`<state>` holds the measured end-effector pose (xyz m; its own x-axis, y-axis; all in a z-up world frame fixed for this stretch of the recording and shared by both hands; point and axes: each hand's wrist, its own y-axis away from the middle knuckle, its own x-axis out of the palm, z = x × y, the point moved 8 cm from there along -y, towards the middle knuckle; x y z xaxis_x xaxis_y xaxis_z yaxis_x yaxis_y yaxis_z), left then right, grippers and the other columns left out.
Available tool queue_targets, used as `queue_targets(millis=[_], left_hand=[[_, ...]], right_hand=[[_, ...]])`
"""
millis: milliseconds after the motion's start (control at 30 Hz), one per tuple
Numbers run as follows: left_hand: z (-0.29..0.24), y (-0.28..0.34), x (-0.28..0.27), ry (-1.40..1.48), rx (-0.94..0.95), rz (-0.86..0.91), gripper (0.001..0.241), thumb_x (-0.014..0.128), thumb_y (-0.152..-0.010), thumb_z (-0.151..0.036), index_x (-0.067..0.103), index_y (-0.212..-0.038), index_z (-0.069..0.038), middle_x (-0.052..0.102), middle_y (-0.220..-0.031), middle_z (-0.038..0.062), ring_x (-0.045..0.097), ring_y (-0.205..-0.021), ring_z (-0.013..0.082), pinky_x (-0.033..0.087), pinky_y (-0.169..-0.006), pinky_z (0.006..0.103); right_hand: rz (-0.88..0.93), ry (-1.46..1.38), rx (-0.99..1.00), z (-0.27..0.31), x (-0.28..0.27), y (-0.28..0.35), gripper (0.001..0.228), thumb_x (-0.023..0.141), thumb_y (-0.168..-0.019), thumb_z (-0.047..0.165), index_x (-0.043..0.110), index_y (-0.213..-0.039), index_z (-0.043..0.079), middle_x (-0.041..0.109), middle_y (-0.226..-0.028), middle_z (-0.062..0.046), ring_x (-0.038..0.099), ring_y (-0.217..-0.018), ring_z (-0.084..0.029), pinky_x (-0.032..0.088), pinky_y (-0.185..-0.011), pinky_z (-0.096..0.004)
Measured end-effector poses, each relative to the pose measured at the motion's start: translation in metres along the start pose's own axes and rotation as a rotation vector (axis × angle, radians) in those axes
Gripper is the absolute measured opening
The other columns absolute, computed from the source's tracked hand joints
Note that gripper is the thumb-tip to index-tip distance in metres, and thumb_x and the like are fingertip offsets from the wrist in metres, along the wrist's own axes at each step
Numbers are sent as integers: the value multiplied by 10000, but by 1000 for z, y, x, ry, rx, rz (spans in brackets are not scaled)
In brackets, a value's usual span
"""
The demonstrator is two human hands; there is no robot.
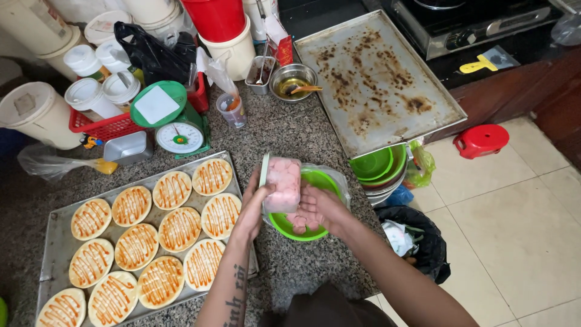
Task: Preparing trays of pastries with sausage toppings and putting them into a commercial oven.
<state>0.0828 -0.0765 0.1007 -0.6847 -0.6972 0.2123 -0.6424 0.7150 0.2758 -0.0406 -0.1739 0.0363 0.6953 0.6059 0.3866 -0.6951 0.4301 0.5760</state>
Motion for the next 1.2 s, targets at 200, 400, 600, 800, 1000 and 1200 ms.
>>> queue_targets(millis=[200, 400, 600, 800, 1000, 1200], left_hand=[[-1, -2, -3, -79, 19, -44, 1018, 698, -721, -288, 181, -1574, -84, 191, -1563, 332, 189, -1429, 544, 258, -1137, 609], [-1, -2, -3, 40, 4, -87, 993, 651, -748, -342, 159, -1576, -98, 146, -1586, 310, 179, -1444, 521, 268, -1133, 595], [14, -8, -12, -19, -5, -106, 1016, 695, -741, -327, 163, -1583, -121, 141, -1585, 318, 176, -1440, 531, 261, -1128, 605], [20, -15, -16, -1, 1, -138, 1007, 673, -755, -341, 145, -1582, -116, 117, -1593, 317, 154, -1444, 536, 242, -1131, 623], [59, -29, -46, 364, -173, -125, 804, 686, -740, -389, 452, -1453, -101, 531, -1347, 185, 525, -1156, 325, 441, -945, 486], [25, -19, -42, 525, -164, -49, 565, 592, -798, -398, 567, -1272, -90, 611, -1171, 109, 580, -1056, 271, 471, -900, 465]], right_hand=[[-42, 143, -12, 13, 9, 16, 657, 436, -994, 367, 354, -1429, -118, 409, -1406, -399, 451, -1286, -461, 415, -1023, -481], [-23, 141, -83, 9, -12, -7, 485, 524, -982, 232, 507, -1346, -87, 576, -1257, -375, 598, -1152, -443, 488, -962, -483], [4, 299, -292, 2, -9, -15, 475, 682, -832, 14, 595, -1297, -27, 634, -1219, -278, 642, -1089, -368, 553, -907, -444], [-260, 673, -413, 8, -7, 4, 311, 797, -747, 235, 757, -1037, 132, 758, -876, -103, 741, -846, -238, 596, -683, -362], [-309, 717, -385, -2, -38, -10, 214, 702, -841, 278, 788, -1031, 226, 771, -848, -94, 744, -846, -223, 606, -642, -354], [-245, 1072, -219, -11, -45, -10, 362, 535, -909, 486, 769, -1081, 270, 762, -963, -72, 675, -1063, -312, 531, -943, -440]])
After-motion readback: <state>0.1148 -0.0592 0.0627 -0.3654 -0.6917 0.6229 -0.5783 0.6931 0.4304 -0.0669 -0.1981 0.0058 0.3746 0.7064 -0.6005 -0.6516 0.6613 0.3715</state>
